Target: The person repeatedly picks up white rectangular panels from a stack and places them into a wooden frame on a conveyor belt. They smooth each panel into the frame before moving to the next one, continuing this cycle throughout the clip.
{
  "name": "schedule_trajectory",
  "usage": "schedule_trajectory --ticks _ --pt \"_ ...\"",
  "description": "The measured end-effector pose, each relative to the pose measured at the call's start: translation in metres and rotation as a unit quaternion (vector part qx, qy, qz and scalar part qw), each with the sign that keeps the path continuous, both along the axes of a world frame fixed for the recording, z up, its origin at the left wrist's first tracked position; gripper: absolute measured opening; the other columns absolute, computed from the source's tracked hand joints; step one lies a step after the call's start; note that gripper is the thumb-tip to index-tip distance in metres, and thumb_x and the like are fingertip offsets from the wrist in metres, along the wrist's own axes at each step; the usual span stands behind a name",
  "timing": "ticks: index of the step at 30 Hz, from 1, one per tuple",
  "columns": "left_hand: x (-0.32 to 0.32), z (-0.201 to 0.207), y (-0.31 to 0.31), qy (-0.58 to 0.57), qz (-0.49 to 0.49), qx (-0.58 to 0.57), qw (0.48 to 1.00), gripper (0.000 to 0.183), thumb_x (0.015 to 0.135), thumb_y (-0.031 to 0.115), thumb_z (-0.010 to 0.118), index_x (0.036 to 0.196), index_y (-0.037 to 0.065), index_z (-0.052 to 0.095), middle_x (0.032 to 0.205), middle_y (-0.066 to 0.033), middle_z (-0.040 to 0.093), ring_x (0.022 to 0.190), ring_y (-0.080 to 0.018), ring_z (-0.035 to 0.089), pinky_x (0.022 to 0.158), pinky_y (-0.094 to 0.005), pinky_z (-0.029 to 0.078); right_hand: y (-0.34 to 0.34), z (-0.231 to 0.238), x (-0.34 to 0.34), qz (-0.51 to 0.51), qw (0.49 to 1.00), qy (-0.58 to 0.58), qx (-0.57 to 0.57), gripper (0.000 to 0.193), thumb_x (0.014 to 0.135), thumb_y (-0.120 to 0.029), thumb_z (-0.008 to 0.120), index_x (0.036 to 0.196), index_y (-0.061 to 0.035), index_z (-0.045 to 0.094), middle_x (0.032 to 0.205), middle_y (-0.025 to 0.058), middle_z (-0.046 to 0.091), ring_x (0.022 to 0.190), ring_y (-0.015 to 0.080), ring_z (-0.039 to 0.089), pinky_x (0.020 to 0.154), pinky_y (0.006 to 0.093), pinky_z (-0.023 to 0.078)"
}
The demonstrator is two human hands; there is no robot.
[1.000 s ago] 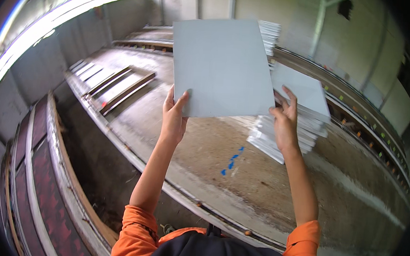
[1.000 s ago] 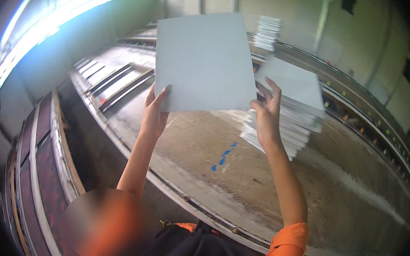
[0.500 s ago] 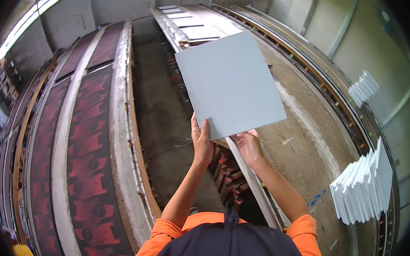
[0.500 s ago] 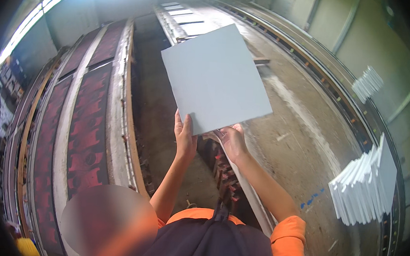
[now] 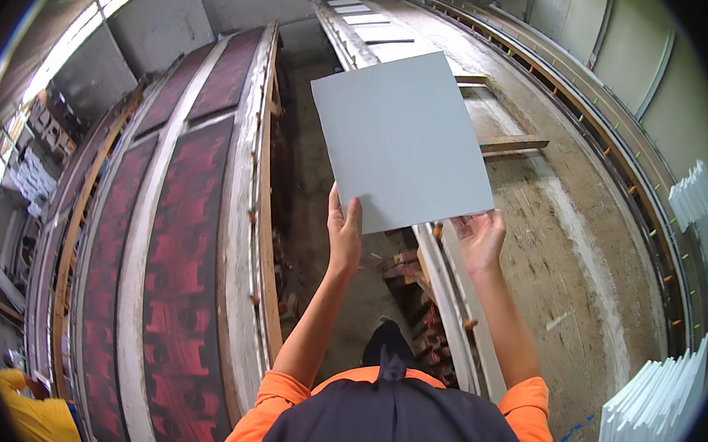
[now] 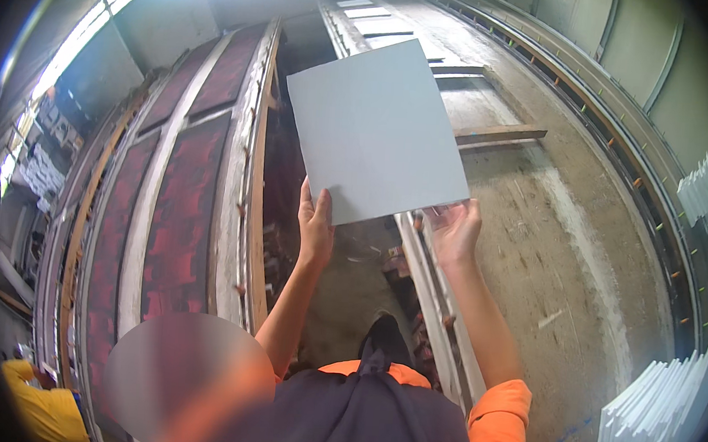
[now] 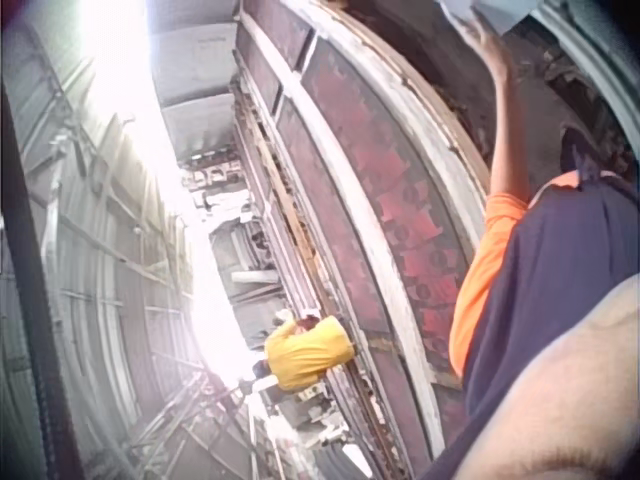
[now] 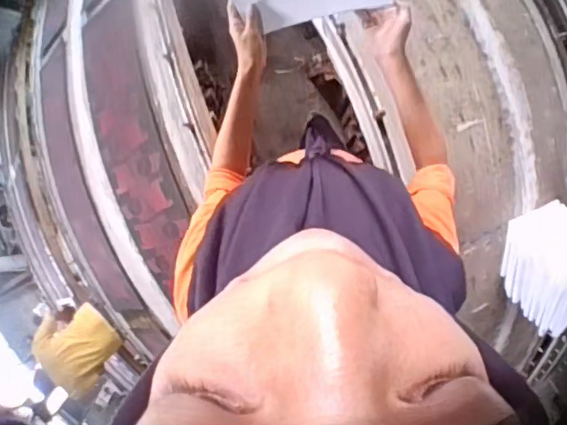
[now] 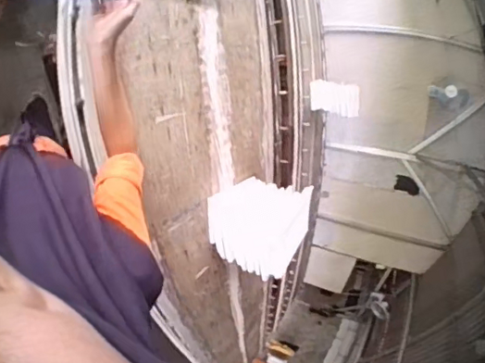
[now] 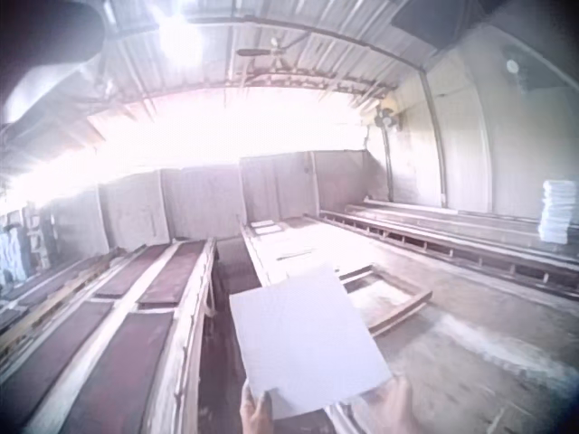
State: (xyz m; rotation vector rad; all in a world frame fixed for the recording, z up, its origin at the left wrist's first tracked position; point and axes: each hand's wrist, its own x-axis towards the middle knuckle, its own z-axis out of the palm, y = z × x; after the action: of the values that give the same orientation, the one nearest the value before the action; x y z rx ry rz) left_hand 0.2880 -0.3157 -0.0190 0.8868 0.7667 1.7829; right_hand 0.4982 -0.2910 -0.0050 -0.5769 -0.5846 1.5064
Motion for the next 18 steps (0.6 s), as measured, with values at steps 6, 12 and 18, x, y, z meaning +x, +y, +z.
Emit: schedule_trajectory --ticks 6,12,18 --pt "0.008 0.008 0.106 0.152 0.025 0.004 0.988 0.046 0.093 0.013 0.043 0.137 0.008 0.029 0.08 0.006 0.048 0.064 0.0009 0.038 0.055 -0.0142 0.032 0.078 0.01 0.041 -0.045 0.987 -0.155 0.027 0.046 0.088 -0.036 0.046 0.119 -0.0029 0.046 0.102 0.0051 0.059 0.088 0.0121 0.056 0.075 0.0271 0.048" --pt "0.029 -0.001 0.185 0.217 -0.02 0.002 0.976 0.044 0.094 0.013 0.043 0.136 0.009 0.032 0.064 0.0094 0.034 0.055 0.0 0.028 0.049 -0.0153 0.024 0.152 0.007 0.065 -0.104 0.943 -0.314 0.031 0.057 0.084 -0.023 0.057 0.129 0.0 0.03 0.118 0.016 0.047 0.108 0.0225 0.05 0.088 0.0337 0.045" --pt "0.03 0.009 0.275 0.279 -0.106 0.012 0.954 0.049 0.091 0.005 0.041 0.138 0.011 0.028 0.091 0.0003 0.052 0.081 -0.0052 0.046 0.073 -0.0194 0.039 0.21 0.004 0.063 -0.194 0.925 -0.327 -0.001 0.054 0.086 -0.018 0.054 0.128 0.0002 0.026 0.116 0.0177 0.046 0.107 0.0242 0.049 0.091 0.0367 0.043"
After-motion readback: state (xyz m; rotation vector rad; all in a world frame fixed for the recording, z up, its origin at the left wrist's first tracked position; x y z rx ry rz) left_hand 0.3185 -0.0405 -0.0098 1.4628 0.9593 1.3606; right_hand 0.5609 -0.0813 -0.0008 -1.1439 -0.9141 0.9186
